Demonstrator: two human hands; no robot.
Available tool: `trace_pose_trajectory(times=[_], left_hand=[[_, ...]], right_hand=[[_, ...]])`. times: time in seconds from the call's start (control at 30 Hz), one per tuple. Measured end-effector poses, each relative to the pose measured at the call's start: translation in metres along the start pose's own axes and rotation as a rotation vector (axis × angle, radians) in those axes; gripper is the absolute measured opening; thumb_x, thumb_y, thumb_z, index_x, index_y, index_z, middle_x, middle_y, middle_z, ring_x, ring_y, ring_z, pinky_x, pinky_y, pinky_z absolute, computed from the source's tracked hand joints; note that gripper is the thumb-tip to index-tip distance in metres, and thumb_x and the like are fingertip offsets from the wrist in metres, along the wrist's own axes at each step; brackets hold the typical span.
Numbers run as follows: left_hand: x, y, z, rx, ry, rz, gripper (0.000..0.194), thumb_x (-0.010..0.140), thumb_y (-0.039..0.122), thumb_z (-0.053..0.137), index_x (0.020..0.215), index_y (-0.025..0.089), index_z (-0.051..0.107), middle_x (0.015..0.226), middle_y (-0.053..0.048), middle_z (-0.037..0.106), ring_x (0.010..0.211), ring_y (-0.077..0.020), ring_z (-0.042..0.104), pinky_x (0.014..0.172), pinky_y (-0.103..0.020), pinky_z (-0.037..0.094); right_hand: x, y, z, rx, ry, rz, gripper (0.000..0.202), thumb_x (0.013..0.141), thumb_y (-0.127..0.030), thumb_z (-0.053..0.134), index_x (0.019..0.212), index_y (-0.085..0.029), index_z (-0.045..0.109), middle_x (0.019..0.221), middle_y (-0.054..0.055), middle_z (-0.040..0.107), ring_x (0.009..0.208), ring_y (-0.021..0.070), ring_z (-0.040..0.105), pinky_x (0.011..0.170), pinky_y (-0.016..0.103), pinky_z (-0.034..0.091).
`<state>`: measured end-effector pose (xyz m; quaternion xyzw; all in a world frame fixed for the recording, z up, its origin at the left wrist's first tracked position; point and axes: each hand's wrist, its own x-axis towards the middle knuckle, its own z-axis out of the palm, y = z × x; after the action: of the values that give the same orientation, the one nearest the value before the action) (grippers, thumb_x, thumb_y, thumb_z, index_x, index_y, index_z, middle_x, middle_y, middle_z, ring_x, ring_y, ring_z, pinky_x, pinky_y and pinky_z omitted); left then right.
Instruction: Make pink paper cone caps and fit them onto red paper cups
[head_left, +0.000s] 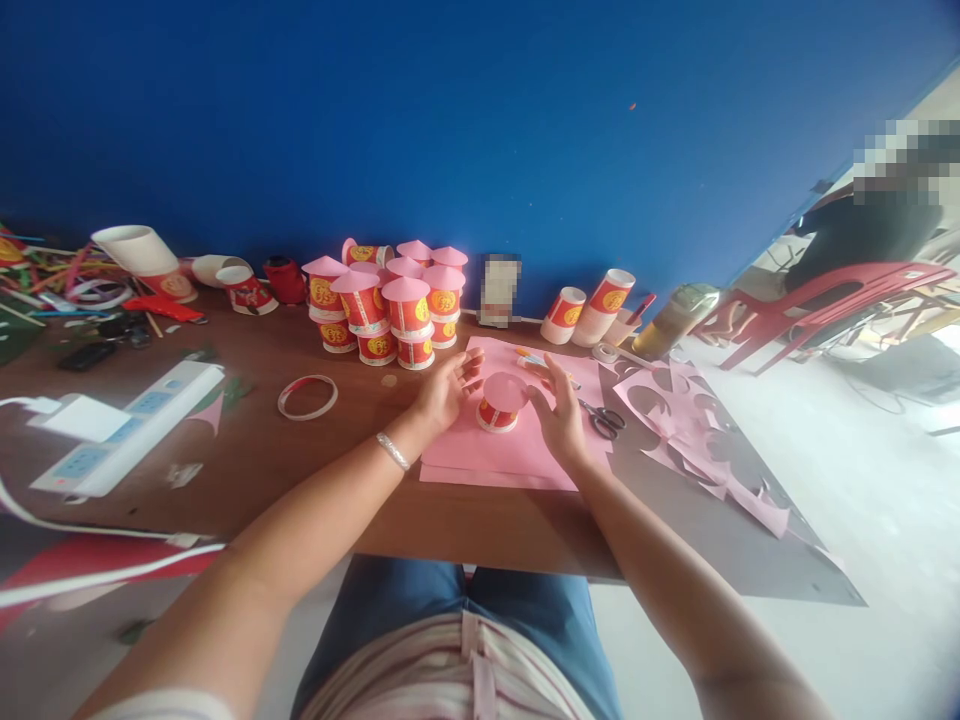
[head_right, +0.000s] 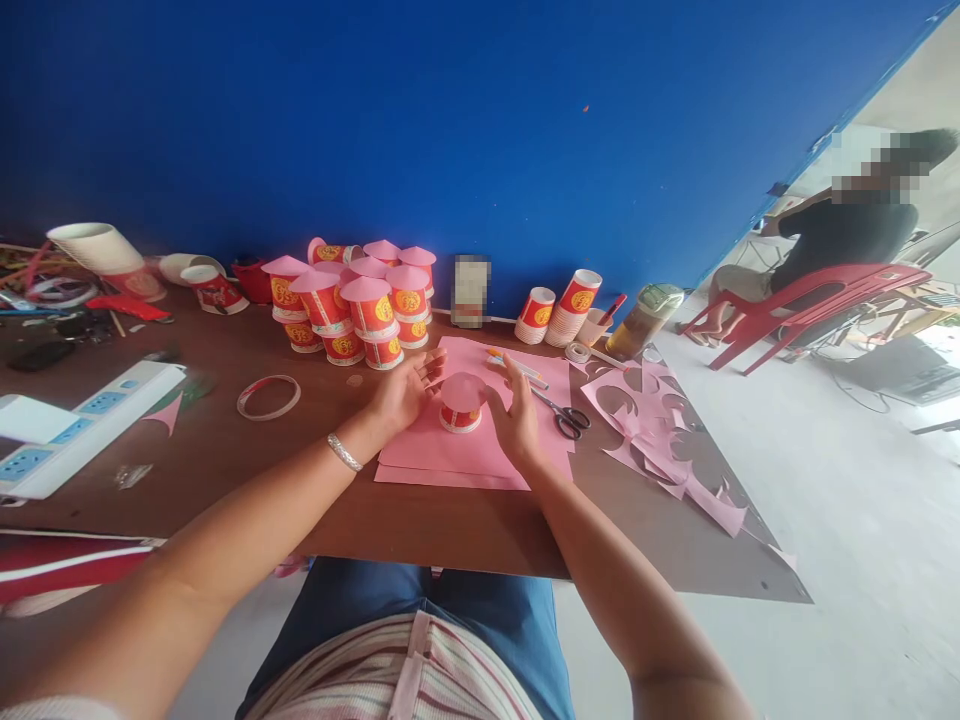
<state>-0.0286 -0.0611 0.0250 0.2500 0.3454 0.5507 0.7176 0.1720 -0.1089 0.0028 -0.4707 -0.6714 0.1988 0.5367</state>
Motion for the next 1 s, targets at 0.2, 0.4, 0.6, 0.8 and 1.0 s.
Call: trace_pose_trajectory(times=[0.2,0.4,0.6,0.8,1.0], left_hand=[[0.002,-0.006,-0.005,-0.062,0.041,0.060,0.024,0.076,0.032,0.083,0.087,0.018,0.067,0.100,-0.006,0.074,0.085,-0.0131,0.064,0.088,-0.031,0.051],[0.006,-0.007,-0.008,-0.022,0.024,0.107,0.026,0.061,0.000,0.075,0.082,0.014,0.071,0.082,-0.001,0.070,0.080,-0.0098,0.064,0.082,-0.024,0.049],[-0.002,-0.002,-0.003,-0.123,-0.082,0.082,0.036,0.064,-0.007,0.070,0.093,0.015,0.072,0.092,-0.001,0.071,0.089,-0.0105,0.066,0.091,-0.026,0.049],[-0.009,0.002,0.002,-0.210,-0.100,0.071,0.018,0.072,0.010,0.082,0.084,0.015,0.069,0.086,0.000,0.069,0.085,-0.0120,0.068,0.095,-0.032,0.051],[-0.019,0.017,0.011,-0.233,-0.095,0.103,0.014,0.082,0.024,0.077,0.091,0.014,0.073,0.092,-0.004,0.072,0.086,-0.0133,0.067,0.095,-0.032,0.052]], right_hand=[[-0.002,0.018,0.001,-0.016,-0.088,0.085,0.054,0.091,-0.019,0.049,0.144,-0.026,0.049,0.137,0.012,0.067,0.125,0.0249,0.066,0.102,0.051,0.057],[-0.005,0.019,0.003,-0.104,-0.133,0.088,0.063,0.085,-0.018,0.056,0.147,-0.026,0.049,0.138,0.012,0.066,0.124,0.0266,0.065,0.106,0.052,0.056],[-0.007,0.020,0.003,-0.112,-0.156,0.179,0.064,0.086,-0.020,0.057,0.149,-0.028,0.048,0.133,0.010,0.068,0.116,0.0268,0.067,0.103,0.053,0.057],[-0.008,0.025,0.004,-0.112,-0.144,0.185,0.065,0.083,-0.017,0.054,0.147,-0.029,0.051,0.131,0.009,0.067,0.110,0.0251,0.069,0.097,0.050,0.061],[0.001,0.011,-0.008,-0.150,0.058,-0.037,0.043,0.095,-0.026,0.054,0.138,-0.025,0.058,0.122,0.012,0.070,0.114,0.0266,0.068,0.095,0.050,0.060]])
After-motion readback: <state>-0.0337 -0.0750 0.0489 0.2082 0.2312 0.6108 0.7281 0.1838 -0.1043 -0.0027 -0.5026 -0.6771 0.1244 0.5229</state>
